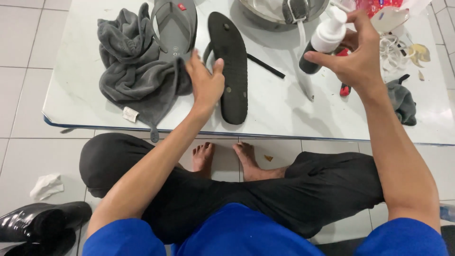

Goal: Cleaning the sole of a flip-flop using foam cleaner and a brush

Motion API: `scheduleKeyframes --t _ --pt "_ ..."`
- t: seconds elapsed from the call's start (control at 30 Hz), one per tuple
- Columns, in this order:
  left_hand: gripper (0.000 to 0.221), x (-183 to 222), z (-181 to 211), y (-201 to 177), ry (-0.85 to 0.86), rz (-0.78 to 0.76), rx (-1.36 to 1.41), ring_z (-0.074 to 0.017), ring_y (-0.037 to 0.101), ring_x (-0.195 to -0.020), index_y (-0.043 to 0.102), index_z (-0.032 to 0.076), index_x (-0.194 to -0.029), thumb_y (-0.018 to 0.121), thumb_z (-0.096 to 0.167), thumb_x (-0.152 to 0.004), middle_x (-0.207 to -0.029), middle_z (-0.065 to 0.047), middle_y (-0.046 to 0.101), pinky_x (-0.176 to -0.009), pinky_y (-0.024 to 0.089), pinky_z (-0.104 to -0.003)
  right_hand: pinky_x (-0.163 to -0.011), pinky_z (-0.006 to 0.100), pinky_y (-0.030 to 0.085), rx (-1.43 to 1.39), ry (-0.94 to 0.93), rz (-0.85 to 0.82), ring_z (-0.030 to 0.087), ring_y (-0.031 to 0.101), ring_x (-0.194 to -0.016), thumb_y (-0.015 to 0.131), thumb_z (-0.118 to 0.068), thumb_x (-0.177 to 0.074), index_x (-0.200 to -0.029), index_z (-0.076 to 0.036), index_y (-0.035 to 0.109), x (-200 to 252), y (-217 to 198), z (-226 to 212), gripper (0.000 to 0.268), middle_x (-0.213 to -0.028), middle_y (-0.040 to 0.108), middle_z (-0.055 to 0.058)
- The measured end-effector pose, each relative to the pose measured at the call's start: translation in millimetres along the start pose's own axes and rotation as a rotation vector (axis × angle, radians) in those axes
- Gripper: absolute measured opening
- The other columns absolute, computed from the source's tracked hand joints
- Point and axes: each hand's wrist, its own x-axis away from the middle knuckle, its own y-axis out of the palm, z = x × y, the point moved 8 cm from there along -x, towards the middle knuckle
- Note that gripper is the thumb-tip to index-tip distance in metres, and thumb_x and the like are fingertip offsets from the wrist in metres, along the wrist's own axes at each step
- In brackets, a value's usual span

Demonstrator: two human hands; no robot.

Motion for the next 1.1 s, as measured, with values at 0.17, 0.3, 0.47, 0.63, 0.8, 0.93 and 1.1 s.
scheduleKeyframes --t 0.17,0.3,0.47,0.63,0.8,0.93,1.1 --pt "0.073 45.1 87.2 -27.5 0.767 0.274 -0.203 -0.0355 0.026 -0.161 0.028 0.012 -0.163 0.077 0.014 -0.108 -0.167 -0.013 0.02 -0.14 0.027 -0.05 -0.108 0.038 0.052 -0.313 0.165 -0.198 0.023 0.06 -0.113 0.076 0.0 -0.091 -0.142 -0.004 0.049 -3.7 43.9 -19.1 0.057 -0.122 0.06 0.011" --pt "0.048 88.4 164.3 -32.2 1.15 0.063 -0.295 -0.0267 0.069 -0.124 0.05 0.011 -0.145 0.076 0.021 -0.106 -0.142 -0.01 0.057 -0.11 0.06 -0.039 -0.078 0.031 0.059 -0.472 0.239 -0.433 0.019 0.067 -0.082 0.068 0.009 -0.084 -0.141 -0.002 0.048 -4.5 93.9 -47.4 0.062 -0.107 0.064 0.011" --pt "0.029 92.5 182.2 -34.3 1.27 0.126 -0.394 -0.0163 0.048 -0.047 0.064 0.009 -0.076 0.054 0.017 -0.101 -0.059 -0.002 0.058 -0.044 0.031 -0.032 -0.046 0.021 0.047 -0.371 0.364 -0.578 0.013 0.06 -0.046 0.074 -0.005 -0.077 -0.097 -0.002 0.065 0.6 131.3 -68.4 0.022 -0.059 0.067 0.005" --pt "0.044 76.7 178.3 -39.1 1.224 0.152 -0.431 -0.0184 0.039 -0.044 0.063 0.009 -0.06 0.054 0.027 -0.1 -0.045 -0.004 0.047 -0.044 0.032 -0.033 -0.049 0.022 0.049 -0.421 0.365 -0.604 0.014 0.062 -0.047 0.074 -0.005 -0.081 -0.101 -0.003 0.063 -4.6 137.4 -72.4 0.023 -0.059 0.066 0.005" --pt "0.066 69.3 178.1 -33.1 1.236 0.132 -0.407 -0.022 0.037 -0.06 0.065 0.01 -0.048 0.044 0.034 -0.106 -0.045 -0.006 0.05 -0.086 0.033 -0.035 -0.053 0.026 0.053 -0.438 0.352 -0.587 0.016 0.065 -0.053 0.073 -0.001 -0.081 -0.104 -0.001 0.062 -3.9 133.3 -72.0 0.025 -0.067 0.067 0.008" --pt "0.07 51.1 164.5 -19.3 1.119 0.131 -0.478 -0.0249 0.043 -0.064 0.072 0.005 -0.056 0.037 0.038 -0.106 -0.055 -0.008 0.055 -0.093 0.03 -0.038 -0.059 0.027 0.054 -0.323 0.276 -0.545 0.017 0.066 -0.061 0.076 0.0 -0.075 -0.115 0.001 0.063 -4.7 127.1 -69.6 0.042 -0.078 0.07 0.009" --pt "0.048 43.8 154.0 -23.9 1.028 0.3 -0.416 -0.0299 0.042 -0.066 0.075 0.0 -0.062 0.052 0.025 -0.096 -0.066 -0.01 0.061 -0.09 0.03 -0.042 -0.054 0.028 0.051 -0.164 0.156 -0.465 0.021 0.066 -0.062 0.08 -0.003 -0.075 -0.117 0.004 0.063 -5.9 125.8 -77.6 0.046 -0.085 0.072 0.015"
